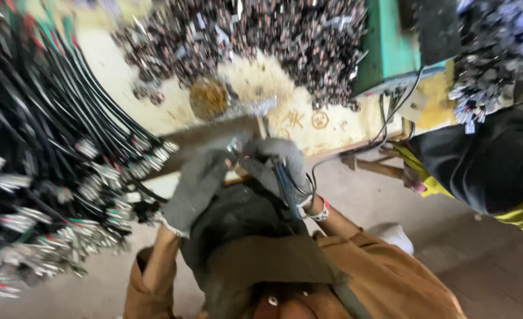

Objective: The person solders electrical wires to connector plugs at a workbench. They hold a wire in one hand and a soldering iron in the other, apply solder, dip the iron in a rosin container, and set finished connectors aside while picking up new ones.

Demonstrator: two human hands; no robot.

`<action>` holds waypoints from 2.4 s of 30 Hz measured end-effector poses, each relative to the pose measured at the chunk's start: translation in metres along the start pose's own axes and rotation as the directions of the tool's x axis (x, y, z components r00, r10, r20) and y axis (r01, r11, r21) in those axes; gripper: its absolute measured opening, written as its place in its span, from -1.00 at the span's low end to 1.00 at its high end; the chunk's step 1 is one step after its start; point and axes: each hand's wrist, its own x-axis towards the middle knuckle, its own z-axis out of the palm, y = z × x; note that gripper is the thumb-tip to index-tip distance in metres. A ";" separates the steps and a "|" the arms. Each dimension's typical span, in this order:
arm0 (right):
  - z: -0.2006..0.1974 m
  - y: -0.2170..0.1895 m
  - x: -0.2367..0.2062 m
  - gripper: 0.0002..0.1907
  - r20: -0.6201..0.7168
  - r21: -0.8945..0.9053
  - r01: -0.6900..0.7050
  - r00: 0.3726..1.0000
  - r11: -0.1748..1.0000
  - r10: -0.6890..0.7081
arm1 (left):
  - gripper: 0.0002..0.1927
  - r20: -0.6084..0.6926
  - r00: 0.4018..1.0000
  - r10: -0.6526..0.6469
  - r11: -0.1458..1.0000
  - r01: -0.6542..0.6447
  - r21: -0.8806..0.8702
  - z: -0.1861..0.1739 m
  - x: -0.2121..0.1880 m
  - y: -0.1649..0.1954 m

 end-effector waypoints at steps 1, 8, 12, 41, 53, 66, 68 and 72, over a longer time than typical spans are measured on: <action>0.008 0.010 -0.007 -0.73 0.003 0.517 -0.026 1.000 0.856 0.028 | -0.80 -0.097 0.984 0.150 0.986 -0.142 0.084 0.004 0.000 0.002; 0.041 0.052 -0.015 -0.61 -0.424 0.692 0.313 0.906 0.651 0.014 | -0.92 -0.234 0.854 0.465 0.874 -0.401 0.274 0.028 0.008 0.021; 0.029 0.045 -0.014 -0.68 -0.342 0.252 0.287 0.920 0.924 -0.192 | -0.87 -0.183 0.845 0.503 0.854 -0.452 0.258 0.027 0.005 0.022; -0.038 -0.013 0.007 -0.77 -0.181 0.425 0.225 0.970 0.877 -0.161 | -0.89 -0.210 0.924 0.320 0.947 -0.316 0.053 0.025 -0.005 0.016; -0.025 -0.009 0.004 -0.76 -0.257 0.477 0.248 0.957 0.843 -0.136 | -0.88 -0.321 0.933 0.166 0.977 -0.200 -0.078 0.032 0.007 0.023; -0.022 0.011 0.011 -0.58 -0.262 0.212 0.029 0.965 0.977 0.028 | -0.88 -0.420 0.747 0.516 0.801 -0.249 0.544 -0.019 0.048 0.071; -0.023 0.006 0.014 -0.54 -0.446 0.373 0.243 0.893 0.895 -0.057 | -0.90 -0.446 0.777 0.444 0.853 -0.213 0.477 -0.017 0.035 0.071; -0.024 0.000 0.018 -0.62 -0.372 0.249 0.270 0.913 0.930 -0.166 | -0.87 -0.348 0.872 0.345 0.914 -0.228 0.335 -0.012 0.006 0.057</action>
